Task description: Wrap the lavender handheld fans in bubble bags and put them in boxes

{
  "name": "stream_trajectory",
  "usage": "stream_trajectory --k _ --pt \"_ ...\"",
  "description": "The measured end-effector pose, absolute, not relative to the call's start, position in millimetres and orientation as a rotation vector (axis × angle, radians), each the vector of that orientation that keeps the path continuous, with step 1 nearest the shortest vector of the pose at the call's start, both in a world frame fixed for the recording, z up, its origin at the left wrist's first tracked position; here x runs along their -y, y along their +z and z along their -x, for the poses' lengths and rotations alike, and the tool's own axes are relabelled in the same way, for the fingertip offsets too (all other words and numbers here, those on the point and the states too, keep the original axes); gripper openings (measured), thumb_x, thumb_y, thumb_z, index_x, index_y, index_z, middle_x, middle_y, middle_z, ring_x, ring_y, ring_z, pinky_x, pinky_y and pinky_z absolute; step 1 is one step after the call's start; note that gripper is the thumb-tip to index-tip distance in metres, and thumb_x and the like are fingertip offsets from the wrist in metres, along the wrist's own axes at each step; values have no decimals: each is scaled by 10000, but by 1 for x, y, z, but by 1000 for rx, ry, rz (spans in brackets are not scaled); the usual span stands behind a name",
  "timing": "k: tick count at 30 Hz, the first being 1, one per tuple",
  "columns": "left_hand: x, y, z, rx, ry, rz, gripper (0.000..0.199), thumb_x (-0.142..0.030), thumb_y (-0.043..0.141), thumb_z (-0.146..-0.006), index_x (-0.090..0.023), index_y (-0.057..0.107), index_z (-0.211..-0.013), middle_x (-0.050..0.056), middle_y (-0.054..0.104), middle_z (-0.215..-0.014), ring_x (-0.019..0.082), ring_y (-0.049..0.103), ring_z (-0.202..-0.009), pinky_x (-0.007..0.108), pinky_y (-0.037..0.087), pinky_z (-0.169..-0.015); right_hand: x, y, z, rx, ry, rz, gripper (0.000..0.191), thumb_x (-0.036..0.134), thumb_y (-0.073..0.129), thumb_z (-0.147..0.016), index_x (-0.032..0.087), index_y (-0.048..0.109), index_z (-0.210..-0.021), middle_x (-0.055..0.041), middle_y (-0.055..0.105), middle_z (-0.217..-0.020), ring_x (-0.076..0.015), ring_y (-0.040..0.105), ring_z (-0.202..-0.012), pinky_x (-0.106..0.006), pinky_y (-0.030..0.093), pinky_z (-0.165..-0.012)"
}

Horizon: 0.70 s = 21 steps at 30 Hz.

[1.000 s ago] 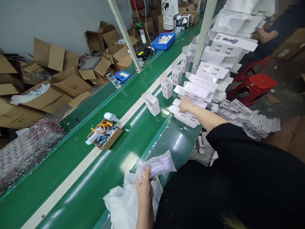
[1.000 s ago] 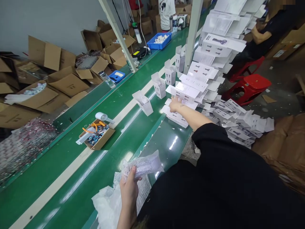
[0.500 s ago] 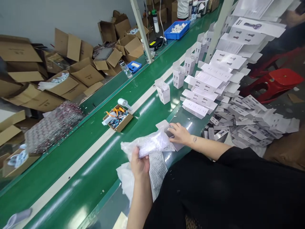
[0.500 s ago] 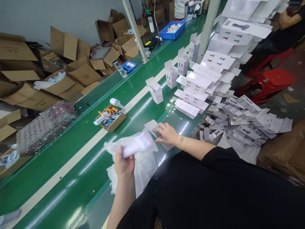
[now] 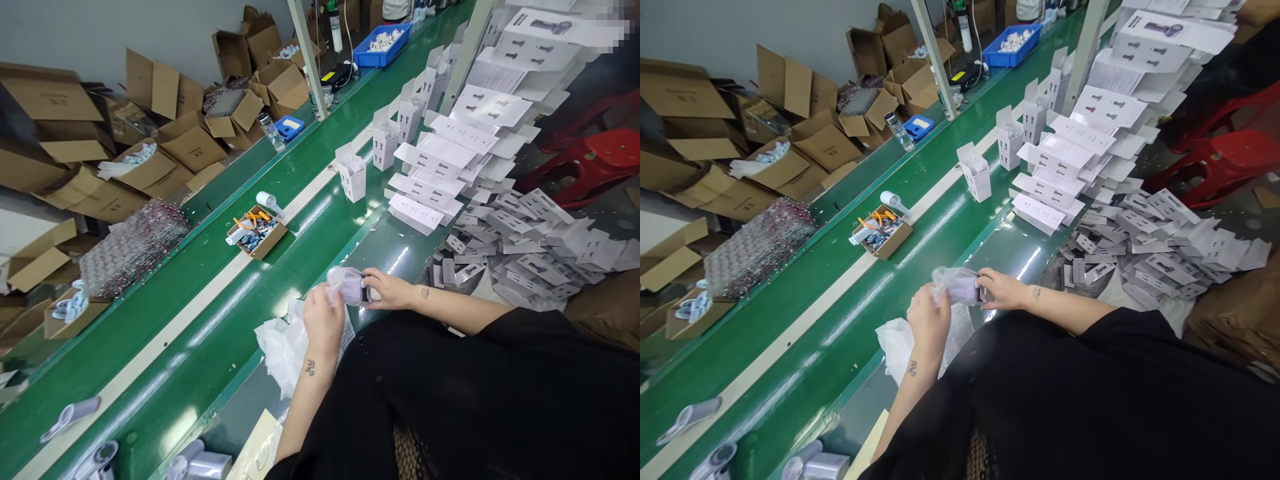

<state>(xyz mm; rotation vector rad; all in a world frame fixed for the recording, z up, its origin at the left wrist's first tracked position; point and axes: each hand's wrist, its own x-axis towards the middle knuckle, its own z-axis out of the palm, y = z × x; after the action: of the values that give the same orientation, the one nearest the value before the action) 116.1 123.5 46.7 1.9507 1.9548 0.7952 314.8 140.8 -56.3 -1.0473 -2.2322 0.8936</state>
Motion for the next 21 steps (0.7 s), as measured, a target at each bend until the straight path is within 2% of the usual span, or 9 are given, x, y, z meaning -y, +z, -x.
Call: stream_trajectory --k 3,7,12,14,16,18,21 --pt "-133 48 -134 -1893 463 -2241 126 -234 486 -844 -156 580 -875 104 592 -825 238 577 -818 333 450 -730 -134 -59 -304 2232 824 1075 621 427 735 -690 187 432 -1177 -174 431 -1248 -295 513 -1123 -464 511 -857" --pt "-146 43 -145 -1904 571 -2226 168 -224 423 -892 -149 556 -961 109 589 -893 233 561 -869 332 442 -754 -144 -59 -310 2144 789 1057 612 403 722 -706 192 402 -1183 -167 422 -1237 -270 519 -1097 -451 503 -877" --pt "-138 29 -157 -1835 216 -2371 346 -397 474 -892 -115 580 -1062 157 603 -997 315 521 -1001 449 409 -859 -166 -65 -328 2186 835 887 611 373 694 -733 185 369 -1215 -170 439 -1225 -279 474 -1165 -456 470 -926" --pt "-133 24 -161 -1795 146 -2399 475 -476 495 -867 -147 546 -1205 161 599 -1131 377 437 -1167 546 325 -961 -172 -67 -335 2207 867 830 620 363 668 -758 185 341 -1253 -175 430 -1247 -272 451 -1198 -447 454 -952" --pt "-133 21 -162 -1763 131 -2391 521 -504 468 -872 -205 505 -1297 139 575 -1241 407 324 -1285 627 181 -1032 -177 -67 -343 2214 910 800 628 360 666 -758 193 333 -1264 -170 429 -1254 -268 450 -1204 -444 448 -961" --pt "-138 23 -162 -1721 97 -2322 473 -494 412 -897 -258 531 -1290 108 595 -1243 410 300 -1309 661 94 -1043 -183 -67 -351 2219 965 771 627 356 683 -737 205 354 -1249 -161 441 -1249 -272 458 -1202 -454 443 -967" --pt "-149 27 -161 -1670 64 -2231 405 -456 378 -915 -311 603 -1220 84 658 -1150 400 307 -1312 681 54 -1038 -193 -66 -361 2255 1062 713 626 341 703 -711 208 381 -1232 -168 445 -1254 -282 473 -1195 -462 448 -960"
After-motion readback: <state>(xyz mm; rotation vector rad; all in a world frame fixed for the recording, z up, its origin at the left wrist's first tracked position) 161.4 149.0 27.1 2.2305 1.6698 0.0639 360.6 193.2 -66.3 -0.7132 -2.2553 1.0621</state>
